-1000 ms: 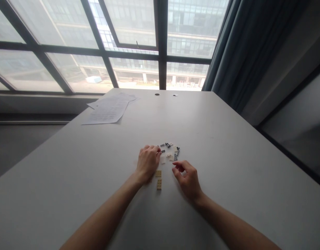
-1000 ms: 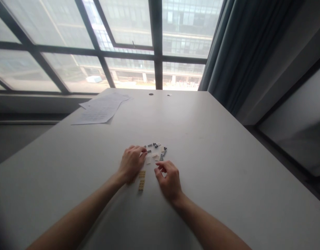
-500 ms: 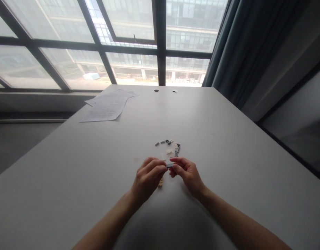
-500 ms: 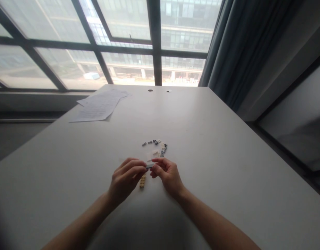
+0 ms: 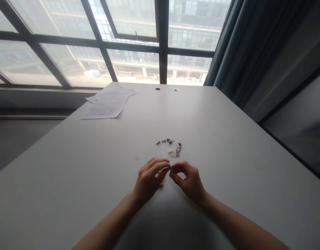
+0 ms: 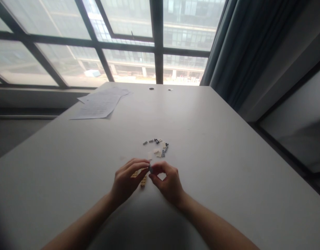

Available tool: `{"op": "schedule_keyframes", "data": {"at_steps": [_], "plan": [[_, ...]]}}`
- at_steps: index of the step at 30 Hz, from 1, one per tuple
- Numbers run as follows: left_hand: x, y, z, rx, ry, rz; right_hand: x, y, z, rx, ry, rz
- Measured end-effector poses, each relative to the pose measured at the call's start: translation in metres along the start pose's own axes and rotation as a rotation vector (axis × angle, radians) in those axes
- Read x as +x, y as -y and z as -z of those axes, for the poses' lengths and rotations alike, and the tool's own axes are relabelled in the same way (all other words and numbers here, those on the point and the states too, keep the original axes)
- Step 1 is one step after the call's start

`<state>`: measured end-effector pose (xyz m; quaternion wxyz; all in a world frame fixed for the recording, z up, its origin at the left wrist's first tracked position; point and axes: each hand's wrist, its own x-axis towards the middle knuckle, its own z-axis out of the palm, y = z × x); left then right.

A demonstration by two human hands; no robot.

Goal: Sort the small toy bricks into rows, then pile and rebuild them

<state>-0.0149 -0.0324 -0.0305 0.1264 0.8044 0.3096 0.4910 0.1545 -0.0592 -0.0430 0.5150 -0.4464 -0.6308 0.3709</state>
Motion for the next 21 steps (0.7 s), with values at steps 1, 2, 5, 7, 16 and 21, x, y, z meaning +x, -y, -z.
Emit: {"op": "schedule_keyframes", "data": {"at_steps": [1, 2, 5, 7, 16, 21], "plan": [[0.0, -0.001, 0.0, -0.015, 0.004, 0.006, 0.0, 0.001, 0.0, -0.01, 0.01, 0.004], [0.0, -0.001, -0.001, -0.026, 0.007, 0.013, 0.0, 0.001, 0.0, -0.023, 0.019, 0.006], [-0.001, -0.002, -0.002, -0.029, 0.004, 0.018, 0.001, 0.002, 0.001, -0.073, 0.051, 0.016], [-0.002, -0.002, -0.001, 0.01, -0.001, 0.004, 0.001, 0.002, 0.002, -0.069, 0.052, 0.012], [0.001, 0.008, 0.031, 0.378, 0.194, -0.16, 0.008, 0.002, 0.006, 0.049, 0.021, -0.125], [-0.02, 0.005, 0.041, 0.481, 0.439, -0.334, 0.018, -0.008, 0.012, 0.462, -0.015, -0.402]]}}
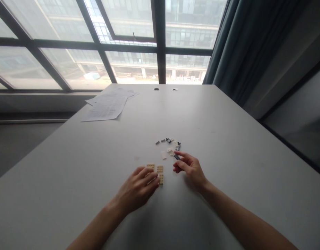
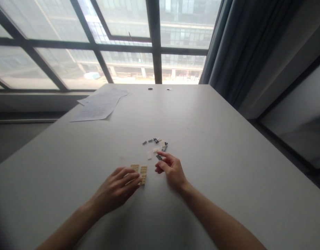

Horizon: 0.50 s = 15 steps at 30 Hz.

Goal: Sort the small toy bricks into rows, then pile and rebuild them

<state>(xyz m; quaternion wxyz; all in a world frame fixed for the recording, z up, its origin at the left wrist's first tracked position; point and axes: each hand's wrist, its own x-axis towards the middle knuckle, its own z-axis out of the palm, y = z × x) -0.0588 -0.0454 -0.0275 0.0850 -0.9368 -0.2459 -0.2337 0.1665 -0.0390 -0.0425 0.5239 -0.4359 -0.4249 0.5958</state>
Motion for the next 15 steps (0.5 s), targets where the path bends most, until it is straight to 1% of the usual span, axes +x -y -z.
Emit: {"op": "schedule_keyframes", "data": {"at_steps": [2, 4, 6, 8, 10, 11, 15], "plan": [[-0.004, -0.007, -0.003, -0.003, 0.013, -0.026, 0.003, 0.001, 0.003, 0.215, 0.037, -0.146], [-0.003, -0.013, -0.006, 0.001, 0.008, -0.035, 0.003, 0.002, 0.005, 0.363, 0.07, -0.224], [0.001, -0.017, -0.009, 0.01, 0.003, -0.044, 0.004, 0.004, 0.008, 0.393, 0.094, -0.213], [0.008, -0.02, -0.012, 0.019, 0.008, -0.045, 0.005, 0.005, 0.011, 0.313, 0.118, -0.163], [0.017, -0.02, -0.015, 0.038, 0.023, -0.025, 0.007, 0.007, 0.014, 0.116, 0.133, -0.095], [0.021, -0.02, -0.017, 0.055, 0.033, -0.006, 0.008, 0.008, 0.016, -0.046, 0.13, -0.044], [0.033, -0.015, -0.022, 0.109, 0.057, 0.07, 0.009, 0.009, 0.022, -0.89, 0.044, 0.264]]}}
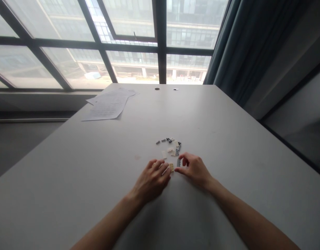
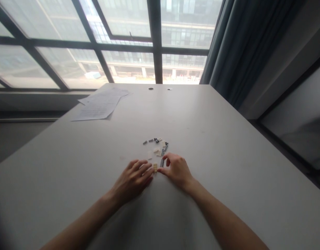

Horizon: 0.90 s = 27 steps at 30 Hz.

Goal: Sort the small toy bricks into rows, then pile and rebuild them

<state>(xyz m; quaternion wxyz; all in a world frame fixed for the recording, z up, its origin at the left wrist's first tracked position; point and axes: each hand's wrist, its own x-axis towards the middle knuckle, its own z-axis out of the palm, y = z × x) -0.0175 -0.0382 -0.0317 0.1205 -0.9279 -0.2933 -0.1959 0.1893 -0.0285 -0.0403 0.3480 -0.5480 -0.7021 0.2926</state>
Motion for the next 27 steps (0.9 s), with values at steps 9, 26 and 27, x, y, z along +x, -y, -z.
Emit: {"op": "schedule_keyframes", "data": {"at_steps": [9, 26, 27], "plan": [[-0.0053, 0.006, -0.0063, -0.075, 0.004, 0.065, -0.0057, 0.0038, -0.0062, -0.34, 0.048, 0.145], [-0.0077, 0.0052, -0.0082, -0.144, 0.013, 0.056, -0.004, 0.0065, -0.0044, -0.134, 0.068, 0.118], [-0.008, 0.0053, -0.0085, -0.146, 0.01, 0.057, -0.0038, 0.007, -0.0046, -0.135, 0.07, 0.112]]}}
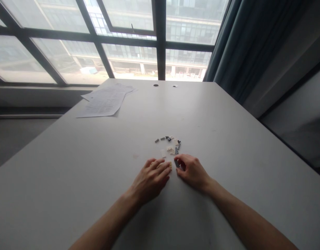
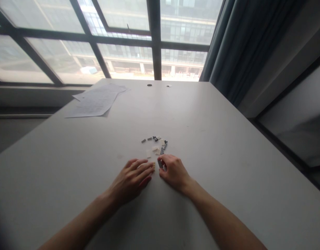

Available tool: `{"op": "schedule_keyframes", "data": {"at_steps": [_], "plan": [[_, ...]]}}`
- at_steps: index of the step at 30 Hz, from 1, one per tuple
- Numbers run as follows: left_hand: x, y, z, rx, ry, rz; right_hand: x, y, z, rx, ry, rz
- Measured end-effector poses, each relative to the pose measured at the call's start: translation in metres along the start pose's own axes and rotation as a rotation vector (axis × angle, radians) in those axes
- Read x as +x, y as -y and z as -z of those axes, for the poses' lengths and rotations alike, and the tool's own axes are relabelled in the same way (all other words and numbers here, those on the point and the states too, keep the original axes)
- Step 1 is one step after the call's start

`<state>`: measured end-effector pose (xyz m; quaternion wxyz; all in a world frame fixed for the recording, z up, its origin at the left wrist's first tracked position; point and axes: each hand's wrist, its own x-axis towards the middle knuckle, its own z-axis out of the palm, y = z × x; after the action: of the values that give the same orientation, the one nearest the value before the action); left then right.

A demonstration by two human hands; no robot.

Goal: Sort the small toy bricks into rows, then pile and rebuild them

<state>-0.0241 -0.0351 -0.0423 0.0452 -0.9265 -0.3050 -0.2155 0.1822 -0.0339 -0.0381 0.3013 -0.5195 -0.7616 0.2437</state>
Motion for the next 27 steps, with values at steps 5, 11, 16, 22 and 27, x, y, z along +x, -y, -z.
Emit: {"op": "schedule_keyframes", "data": {"at_steps": [5, 11, 16, 22, 27], "plan": [[0.0, 0.0, -0.001, -0.007, -0.002, 0.002, 0.002, 0.003, -0.001, 0.009, 0.049, -0.046], [0.001, 0.0, -0.001, 0.0, -0.015, -0.011, 0.003, 0.006, -0.008, 0.056, 0.047, -0.061], [0.0, 0.0, 0.0, 0.006, -0.018, -0.021, 0.002, 0.001, -0.009, 0.089, 0.032, -0.065], [-0.001, 0.001, 0.0, 0.011, -0.011, -0.019, 0.001, -0.006, -0.004, 0.038, 0.076, -0.038], [0.0, 0.001, 0.002, 0.001, -0.021, -0.017, 0.001, -0.003, -0.005, 0.023, 0.073, -0.033]]}}
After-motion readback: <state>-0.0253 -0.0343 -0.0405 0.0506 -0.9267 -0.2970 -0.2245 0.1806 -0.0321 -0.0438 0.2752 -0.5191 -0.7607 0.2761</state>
